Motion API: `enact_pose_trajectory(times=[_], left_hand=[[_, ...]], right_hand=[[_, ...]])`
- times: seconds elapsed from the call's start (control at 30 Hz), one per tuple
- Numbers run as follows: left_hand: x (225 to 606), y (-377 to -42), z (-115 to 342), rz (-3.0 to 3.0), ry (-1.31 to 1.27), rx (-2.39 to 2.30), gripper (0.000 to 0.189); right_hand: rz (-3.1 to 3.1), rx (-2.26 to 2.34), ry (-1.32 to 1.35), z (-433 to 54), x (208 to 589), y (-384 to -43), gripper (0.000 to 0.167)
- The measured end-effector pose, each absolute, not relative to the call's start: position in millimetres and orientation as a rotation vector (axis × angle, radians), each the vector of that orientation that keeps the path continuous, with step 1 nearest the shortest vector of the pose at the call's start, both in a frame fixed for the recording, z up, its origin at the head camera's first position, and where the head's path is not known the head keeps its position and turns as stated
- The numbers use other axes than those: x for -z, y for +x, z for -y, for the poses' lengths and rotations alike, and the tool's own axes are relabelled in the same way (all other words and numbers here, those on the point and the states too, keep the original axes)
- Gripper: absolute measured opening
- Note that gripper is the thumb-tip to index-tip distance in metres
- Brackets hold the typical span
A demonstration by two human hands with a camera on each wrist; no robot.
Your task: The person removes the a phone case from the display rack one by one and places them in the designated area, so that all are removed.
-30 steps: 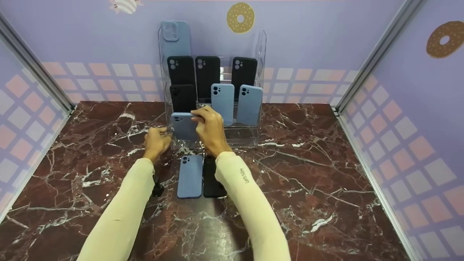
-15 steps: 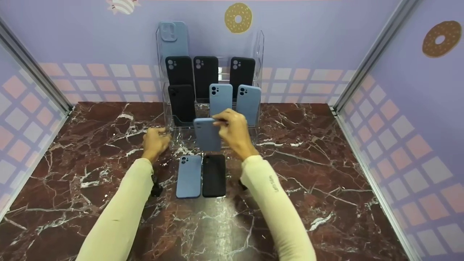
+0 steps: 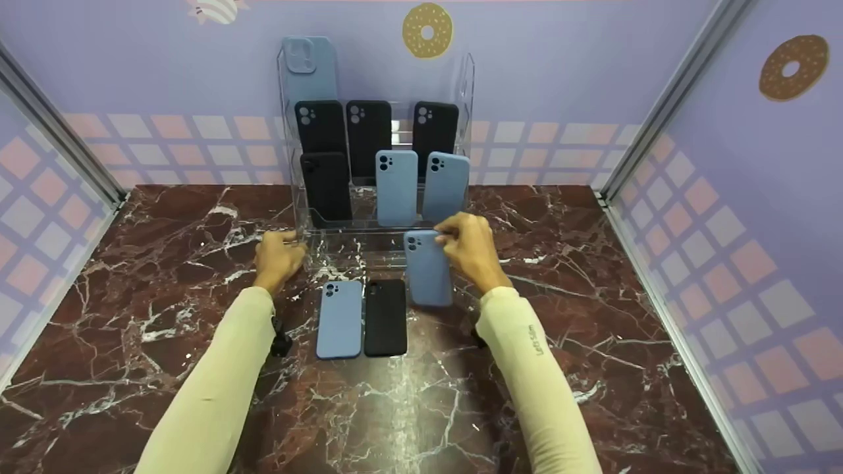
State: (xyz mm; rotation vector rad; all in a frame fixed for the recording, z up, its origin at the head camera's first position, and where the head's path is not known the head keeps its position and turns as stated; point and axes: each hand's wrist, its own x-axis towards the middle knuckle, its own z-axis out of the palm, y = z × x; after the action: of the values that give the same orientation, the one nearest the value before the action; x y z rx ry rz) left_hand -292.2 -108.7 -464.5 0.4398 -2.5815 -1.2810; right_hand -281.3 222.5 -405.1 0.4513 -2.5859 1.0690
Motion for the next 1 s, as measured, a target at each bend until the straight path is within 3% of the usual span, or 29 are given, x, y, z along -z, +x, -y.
enact_pose_trajectory(times=[1.0], left_hand=[[462.2,-289.8,107.2,2.563,0.450,1.295,0.036]], right_hand=[[2.923,-1.010,0.198,-226.8,472.3,-283.2,0.017]])
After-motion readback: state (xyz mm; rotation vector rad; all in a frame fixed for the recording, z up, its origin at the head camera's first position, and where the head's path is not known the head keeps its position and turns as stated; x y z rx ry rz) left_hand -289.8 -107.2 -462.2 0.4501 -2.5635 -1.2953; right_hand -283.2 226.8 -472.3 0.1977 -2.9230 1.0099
